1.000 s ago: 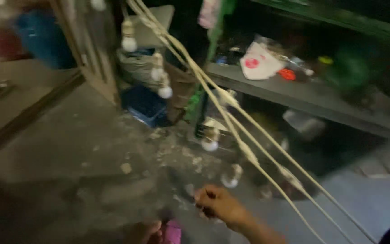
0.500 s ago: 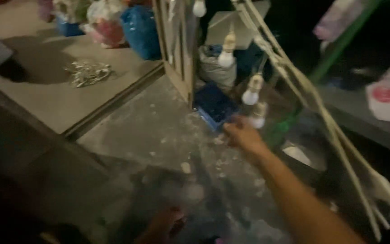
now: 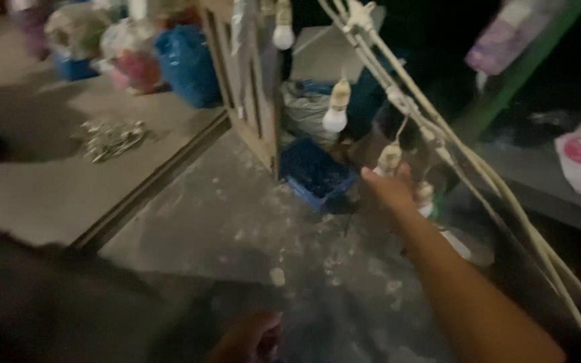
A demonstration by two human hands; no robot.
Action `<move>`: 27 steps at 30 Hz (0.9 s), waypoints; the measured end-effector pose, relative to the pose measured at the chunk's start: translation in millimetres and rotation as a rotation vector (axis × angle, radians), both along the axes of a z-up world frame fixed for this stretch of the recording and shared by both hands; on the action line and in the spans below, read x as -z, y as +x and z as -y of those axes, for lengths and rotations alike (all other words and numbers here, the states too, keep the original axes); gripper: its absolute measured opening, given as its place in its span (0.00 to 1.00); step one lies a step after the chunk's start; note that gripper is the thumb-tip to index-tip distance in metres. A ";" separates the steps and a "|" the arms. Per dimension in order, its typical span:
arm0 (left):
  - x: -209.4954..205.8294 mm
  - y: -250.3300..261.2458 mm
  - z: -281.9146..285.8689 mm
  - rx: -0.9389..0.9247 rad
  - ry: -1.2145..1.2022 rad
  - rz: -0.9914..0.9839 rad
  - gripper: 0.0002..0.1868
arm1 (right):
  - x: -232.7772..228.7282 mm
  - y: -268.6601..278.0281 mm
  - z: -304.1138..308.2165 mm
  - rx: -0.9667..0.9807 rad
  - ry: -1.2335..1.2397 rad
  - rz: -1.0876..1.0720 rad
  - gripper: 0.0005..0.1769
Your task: Unscrewing lightbulbs from a long string of outdoor lights in a storage area.
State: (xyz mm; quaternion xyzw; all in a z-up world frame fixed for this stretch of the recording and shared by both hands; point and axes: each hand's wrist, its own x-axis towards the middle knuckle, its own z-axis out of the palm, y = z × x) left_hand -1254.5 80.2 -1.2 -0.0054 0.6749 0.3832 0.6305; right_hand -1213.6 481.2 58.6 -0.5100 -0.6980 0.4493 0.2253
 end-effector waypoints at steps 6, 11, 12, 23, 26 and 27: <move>25.7 -141.4 -139.8 0.288 0.378 0.151 0.11 | 7.5 -14.2 -12.7 0.042 -0.271 -0.100 0.60; -70.3 -166.6 -231.9 0.268 0.302 0.016 0.15 | -16.3 -14.3 31.2 0.094 -0.431 -0.347 0.49; -64.6 -174.9 -251.5 0.270 0.437 -0.049 0.17 | -26.8 -17.2 43.6 0.001 -0.552 -0.498 0.42; -136.2 -154.2 -323.8 0.753 0.727 0.596 0.29 | -111.8 -8.5 139.0 0.011 -1.156 -1.405 0.28; -166.8 -144.4 -323.8 0.709 0.699 0.704 0.28 | -110.1 -7.2 139.4 -0.009 -1.100 -1.468 0.27; -167.7 -142.9 -325.3 0.675 0.705 0.698 0.27 | -106.6 -7.6 138.3 0.062 -1.009 -1.354 0.25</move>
